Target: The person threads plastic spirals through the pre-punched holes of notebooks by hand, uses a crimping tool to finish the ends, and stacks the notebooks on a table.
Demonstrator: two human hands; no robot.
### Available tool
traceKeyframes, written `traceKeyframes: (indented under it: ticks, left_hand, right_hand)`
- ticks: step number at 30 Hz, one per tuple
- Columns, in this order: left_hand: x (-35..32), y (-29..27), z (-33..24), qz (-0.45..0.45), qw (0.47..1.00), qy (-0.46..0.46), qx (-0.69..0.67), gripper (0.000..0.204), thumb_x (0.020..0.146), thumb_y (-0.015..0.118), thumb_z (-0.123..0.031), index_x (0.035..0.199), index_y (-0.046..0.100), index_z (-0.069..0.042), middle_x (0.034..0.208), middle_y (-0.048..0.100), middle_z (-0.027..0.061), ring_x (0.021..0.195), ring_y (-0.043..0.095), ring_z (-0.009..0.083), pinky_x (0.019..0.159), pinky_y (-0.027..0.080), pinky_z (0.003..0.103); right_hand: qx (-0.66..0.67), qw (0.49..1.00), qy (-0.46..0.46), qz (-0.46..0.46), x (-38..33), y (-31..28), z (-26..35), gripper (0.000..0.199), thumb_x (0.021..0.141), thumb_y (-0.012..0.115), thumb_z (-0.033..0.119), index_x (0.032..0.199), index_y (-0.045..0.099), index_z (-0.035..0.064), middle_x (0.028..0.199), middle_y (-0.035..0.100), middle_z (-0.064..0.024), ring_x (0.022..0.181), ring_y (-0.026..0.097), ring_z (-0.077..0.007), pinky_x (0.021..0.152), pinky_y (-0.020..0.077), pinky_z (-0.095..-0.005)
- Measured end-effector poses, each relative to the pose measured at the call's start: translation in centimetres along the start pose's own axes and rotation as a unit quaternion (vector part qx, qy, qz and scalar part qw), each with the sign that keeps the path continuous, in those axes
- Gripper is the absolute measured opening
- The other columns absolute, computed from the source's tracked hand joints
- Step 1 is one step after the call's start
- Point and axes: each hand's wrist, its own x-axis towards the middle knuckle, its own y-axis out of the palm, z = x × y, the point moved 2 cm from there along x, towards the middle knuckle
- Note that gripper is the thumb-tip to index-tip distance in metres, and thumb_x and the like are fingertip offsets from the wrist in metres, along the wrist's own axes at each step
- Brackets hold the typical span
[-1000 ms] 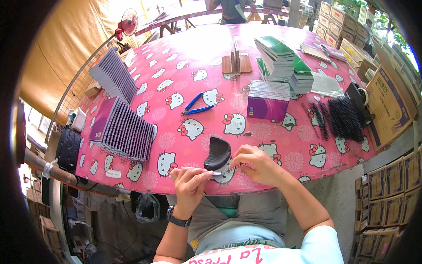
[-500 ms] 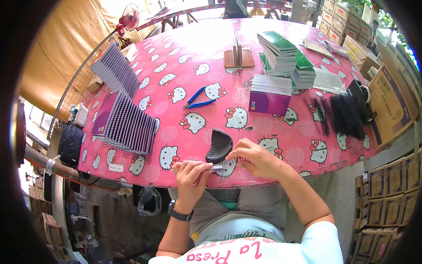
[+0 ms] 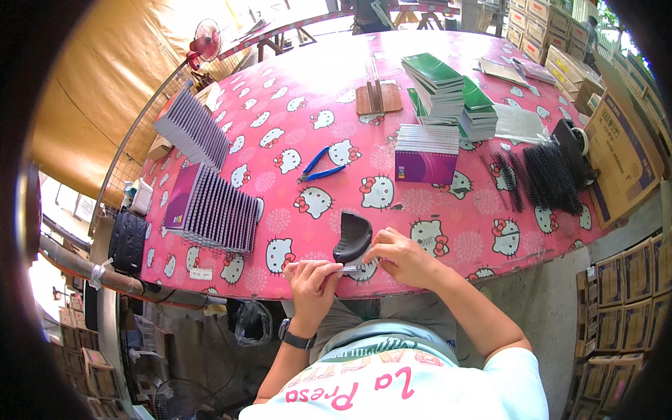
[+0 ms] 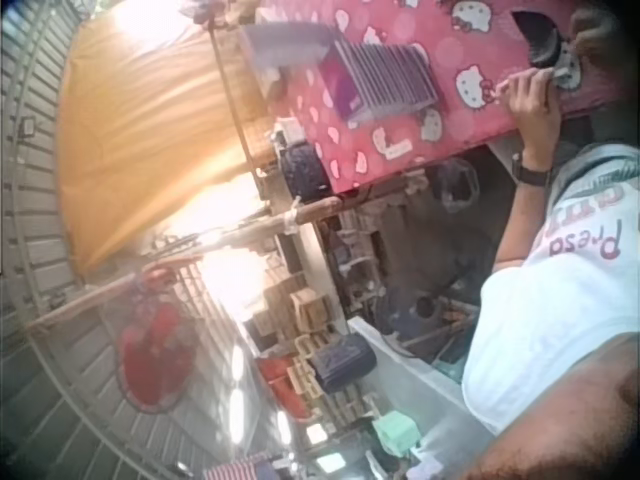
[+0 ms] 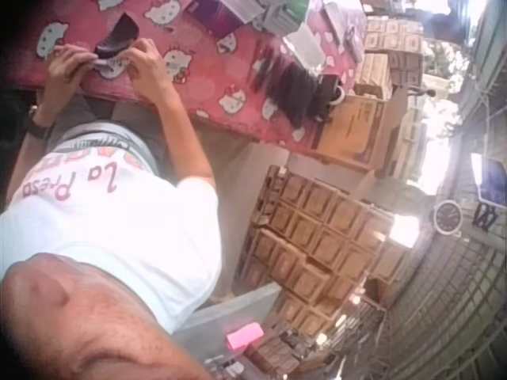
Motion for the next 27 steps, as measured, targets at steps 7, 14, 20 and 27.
traceKeyframes:
  ticks: [7, 14, 20, 27]
  left_hand:
    - [0.4, 0.4, -1.3, 0.029, 1.000, 0.004, 0.006, 0.031, 0.075, 0.074, -0.016, 0.104, 0.063, -0.016, 0.095, 0.064, -0.0006, 0.088, 0.058, 0.0168, 0.087, 0.032, 0.039]
    - [0.5, 1.3, -1.2, 0.112, 0.993, 0.024, 0.023, 0.027, 0.079, 0.071, -0.025, 0.103, 0.064, -0.015, 0.100, 0.062, 0.0001, 0.092, 0.058, 0.0179, 0.092, 0.030, 0.041]
    - [0.8, 0.7, -1.0, 0.121, 0.992, 0.030, 0.018, 0.023, 0.076, 0.072, -0.030, 0.093, 0.066, -0.017, 0.093, 0.064, -0.0033, 0.090, 0.058, 0.0159, 0.098, 0.025, 0.045]
    - [0.2, -0.2, 1.9, 0.079, 0.996, -0.007, 0.036, 0.028, 0.059, 0.081, -0.026, 0.082, 0.066, -0.019, 0.082, 0.063, -0.0053, 0.087, 0.059, 0.0149, 0.099, 0.023, 0.049]
  right_hand:
    - [0.074, 0.991, 0.091, 0.068, -0.3, -0.3, 0.2, 0.043, 0.083, 0.062, 0.001, 0.125, 0.057, 0.0093, 0.092, 0.060, -0.0119, 0.083, 0.061, -0.0236, 0.071, 0.0497, -0.0351]
    - [-0.021, 0.989, 0.108, 0.101, 3.1, -0.8, -0.9, 0.052, 0.079, 0.071, 0.014, 0.128, 0.054, 0.0102, 0.121, 0.056, -0.0153, 0.105, 0.058, -0.0279, 0.086, 0.0478, -0.0387]
    - [-0.187, 0.973, -0.023, 0.135, 6.4, 2.6, -4.5, 0.063, 0.059, 0.083, 0.028, 0.117, 0.062, 0.0168, 0.142, 0.039, -0.0202, 0.121, 0.045, -0.0411, 0.099, 0.0426, -0.0461]
    - [0.410, 0.885, 0.034, 0.218, 4.5, -1.6, -3.5, 0.044, 0.068, 0.078, 0.042, 0.099, 0.072, 0.0113, 0.126, 0.055, -0.0218, 0.113, 0.052, -0.0355, 0.095, 0.0436, -0.0436]
